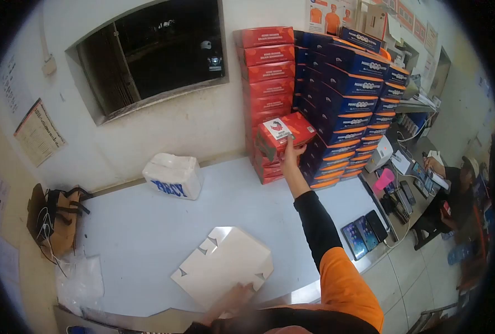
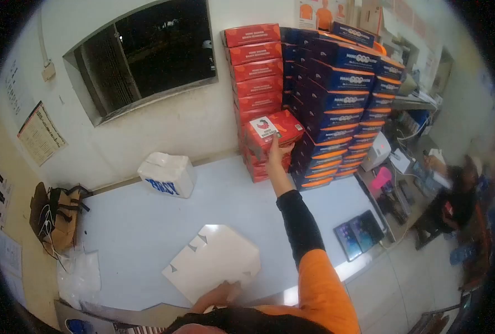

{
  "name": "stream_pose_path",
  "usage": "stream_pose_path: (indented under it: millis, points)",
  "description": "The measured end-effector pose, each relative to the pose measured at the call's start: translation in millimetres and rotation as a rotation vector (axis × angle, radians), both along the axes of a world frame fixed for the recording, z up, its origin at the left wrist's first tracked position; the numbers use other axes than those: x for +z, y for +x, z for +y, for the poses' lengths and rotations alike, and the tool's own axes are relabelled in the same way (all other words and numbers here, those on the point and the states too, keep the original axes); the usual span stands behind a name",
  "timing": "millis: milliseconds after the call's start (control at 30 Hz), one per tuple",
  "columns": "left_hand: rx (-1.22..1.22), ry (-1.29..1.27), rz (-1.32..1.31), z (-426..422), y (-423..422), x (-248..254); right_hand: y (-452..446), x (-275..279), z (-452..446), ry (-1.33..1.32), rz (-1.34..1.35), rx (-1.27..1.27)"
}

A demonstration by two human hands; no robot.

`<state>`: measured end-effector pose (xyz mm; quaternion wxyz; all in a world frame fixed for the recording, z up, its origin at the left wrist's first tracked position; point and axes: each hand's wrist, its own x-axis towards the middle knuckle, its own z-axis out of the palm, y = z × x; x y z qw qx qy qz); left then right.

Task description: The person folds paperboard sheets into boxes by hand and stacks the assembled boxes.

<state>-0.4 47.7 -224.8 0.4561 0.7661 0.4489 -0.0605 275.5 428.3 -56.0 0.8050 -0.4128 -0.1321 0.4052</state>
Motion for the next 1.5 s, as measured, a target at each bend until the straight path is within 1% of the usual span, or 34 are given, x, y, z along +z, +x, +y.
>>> stream_pose_path:
  millis: [33, 100, 133, 200, 300, 433, 500, 533, 600, 633, 667, 700, 733, 767, 800, 833, 900, 933, 967, 1000, 1033, 1067, 1100, 1133, 1167, 1233, 1267, 1367, 1500]
  points:
    - [0.02, -0.016, -0.012, -8.3, -9.9, 1.6, -2.8, 5.9, 5.8, 0.008, -0.001, 0.005]
    - [0.058, -0.02, -0.034, -16.6, -22.9, 8.2, -8.2, 9.9, 20.0, -0.118, 0.024, 0.027]
    - [0.076, -0.02, -0.045, -17.6, -27.8, 11.6, -9.4, 10.3, 29.3, -0.112, 0.026, 0.034]
    - [0.104, -0.02, -0.06, -17.1, -33.6, 17.9, -13.0, 17.3, 40.1, -0.266, 0.054, 0.071]
    - [0.123, -0.02, -0.077, -16.7, -41.3, 27.2, -19.8, 32.6, 35.9, -0.243, 0.103, 0.042]
    - [0.113, -0.015, -0.092, -18.0, -45.7, 37.6, -1.5, 5.2, 60.2, -0.182, 0.154, 0.027]
    - [0.094, -0.007, -0.099, -17.8, -46.1, 44.0, 5.1, 2.3, 60.1, -0.263, 0.087, 0.04]
    - [0.075, 0.002, -0.1, -17.8, -45.8, 48.0, 8.9, 5.0, 57.1, -0.263, 0.084, 0.032]
    - [0.033, 0.029, -0.104, -20.5, -46.6, 58.0, 15.1, 10.4, 49.5, -0.252, 0.201, 0.178]
    - [0.012, 0.039, -0.089, -23.3, -46.9, 64.5, 19.3, -0.8, 54.5, -0.252, 0.201, 0.169]
    - [-0.012, 0.059, -0.084, -24.6, -46.1, 72.5, 21.0, -13.0, 58.8, -0.092, 0.271, 0.156]
    - [-0.017, 0.018, -0.022, -25.0, -46.6, 74.8, 23.5, -23.0, 59.2, 0.071, 0.341, 0.14]
    - [-0.024, -0.022, 0.041, -25.1, -47.0, 77.3, 11.2, -10.4, 26.8, -0.017, 0.222, 0.146]
    - [-0.093, 0.18, -0.1, -31.8, -56.1, 57.8, -6.8, 0.1, -15.4, -0.106, 0.106, 0.144]
    - [-0.161, 0.269, -0.18, -35.4, -63.6, 31.7, -6.7, -22.2, -33.4, 0.118, 0.06, 0.367]
    - [-0.227, 0.363, -0.258, -38.3, -70.8, 5.3, -23.1, -47.2, -73.5, 0.139, -0.057, 0.485]
    - [0.021, 0.008, -0.158, -32.8, -82.7, -71.7, -56.2, -91.7, -155.1, 0.207, -0.316, 0.695]
    - [0.043, -0.061, -0.156, -29.6, -85.6, -85.1, -59.8, -91.8, -202.7, 0.245, -0.286, 1.021]
    - [0.02, -0.081, -0.188, -23.5, -91.9, -92.2, -66.0, -120.1, -231.1, 0.238, -0.495, 1.264]
    - [-0.013, -0.103, -0.216, -17.2, -98.0, -102.4, -68.8, -107.1, -274.3, 0.215, -0.344, 1.475]
    - [-0.063, -0.121, -0.26, -10.1, -109.0, -114.6, -77.8, -89.0, -312.3, 0.024, -0.344, 1.554]
    - [-0.123, -0.146, -0.309, 0.7, -120.7, -127.1, -85.5, -107.1, -337.3, 0.123, -0.462, 1.559]
    - [-0.251, -0.187, -0.408, 18.6, -139.7, -153.2, -97.7, -125.6, -361.3, 0.218, -0.589, 1.574]
    - [-0.113, -0.185, -0.309, 9.2, -129.4, -136.6, -107.3, -145.0, -382.7, 0.191, -0.554, 1.5]
    - [-0.033, -0.195, -0.243, 0.3, -111.2, -108.1, -117.9, -163.9, -398.9, 0.346, -0.62, 1.464]
    - [0.055, -0.225, -0.204, -10.1, -78.9, -62.8, -123.5, -175.3, -422.2, 0.492, -0.689, 1.383]
    - [0.073, -0.238, -0.208, -13.8, -71.7, -48.1, -128.0, -175.5, -429.5, 0.511, -0.702, 1.361]
    - [0.118, -0.267, -0.228, -21.8, -39.8, -10.0, -124.9, -170.6, -445.1, 0.447, -0.71, 1.295]
    - [0.146, -0.283, -0.276, -27.7, -12.4, 19.7, -120.2, -167.4, -455.2, 0.369, -0.702, 1.222]
